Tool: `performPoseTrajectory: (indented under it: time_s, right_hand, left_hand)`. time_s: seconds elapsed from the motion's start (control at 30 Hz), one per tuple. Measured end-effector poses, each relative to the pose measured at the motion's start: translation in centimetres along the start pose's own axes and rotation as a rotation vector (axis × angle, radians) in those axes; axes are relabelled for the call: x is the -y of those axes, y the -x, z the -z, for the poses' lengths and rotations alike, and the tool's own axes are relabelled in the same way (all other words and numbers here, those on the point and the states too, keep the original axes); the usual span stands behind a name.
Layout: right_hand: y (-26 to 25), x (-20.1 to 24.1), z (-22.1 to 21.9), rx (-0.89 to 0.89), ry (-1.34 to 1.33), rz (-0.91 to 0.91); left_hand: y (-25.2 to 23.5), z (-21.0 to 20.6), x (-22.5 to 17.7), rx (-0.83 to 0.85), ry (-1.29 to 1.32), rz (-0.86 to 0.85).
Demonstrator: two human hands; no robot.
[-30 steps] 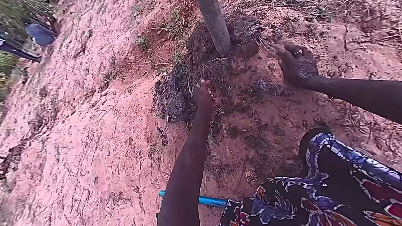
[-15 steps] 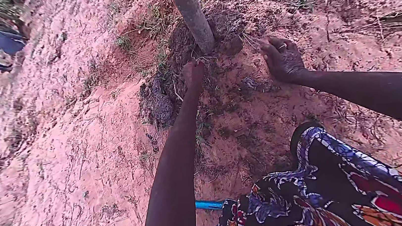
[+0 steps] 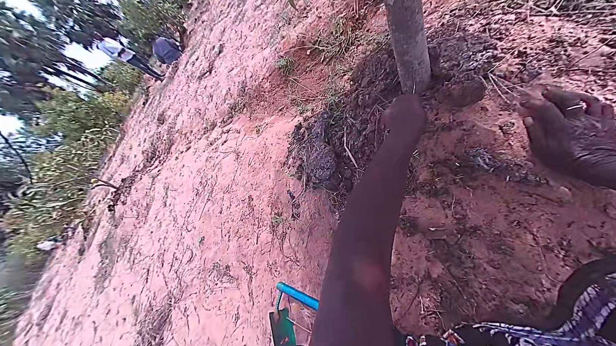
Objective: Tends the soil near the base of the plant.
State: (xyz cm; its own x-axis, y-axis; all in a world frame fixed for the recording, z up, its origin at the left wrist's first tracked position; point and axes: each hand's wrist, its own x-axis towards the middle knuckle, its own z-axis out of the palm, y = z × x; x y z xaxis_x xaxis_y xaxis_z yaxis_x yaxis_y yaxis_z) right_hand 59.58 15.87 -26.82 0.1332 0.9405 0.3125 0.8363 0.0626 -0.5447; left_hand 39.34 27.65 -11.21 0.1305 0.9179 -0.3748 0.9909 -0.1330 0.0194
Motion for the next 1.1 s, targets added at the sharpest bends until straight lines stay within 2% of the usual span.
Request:
performPoseTrajectory:
  time_s: [0.33, 0.53, 0.73, 0.9, 1.03, 1.1]
  right_hand:
    - [0.0, -0.4, -0.4, -0.034, 0.004, 0.026]
    - [0.1, -0.7, -0.5, -0.015, 0.006, 0.025]
    - [-0.1, -0.9, -0.4, -0.025, 0.009, 0.045]
    - [-0.3, -0.5, 0.0, -0.005, 0.036, 0.007]
    - [-0.2, -0.6, -0.3, -0.002, 0.051, 0.028]
    - [-0.2, -0.6, -0.2, -0.005, 0.047, 0.034]
  left_hand:
    - [0.4, 0.0, -1.3, 0.011, 0.074, -0.048]
    - [0.6, -1.0, -2.1, 0.021, -0.089, -0.07]
    - [1.9, -1.9, -1.4, 0.016, -0.093, -0.173]
    - [5.3, -0.6, 0.9, -0.104, -0.007, -0.107]
    - [5.3, 1.4, 7.5, -0.322, 0.329, 0.059]
    - [5.2, 1.9, 9.9, -0.363, 0.315, 0.16]
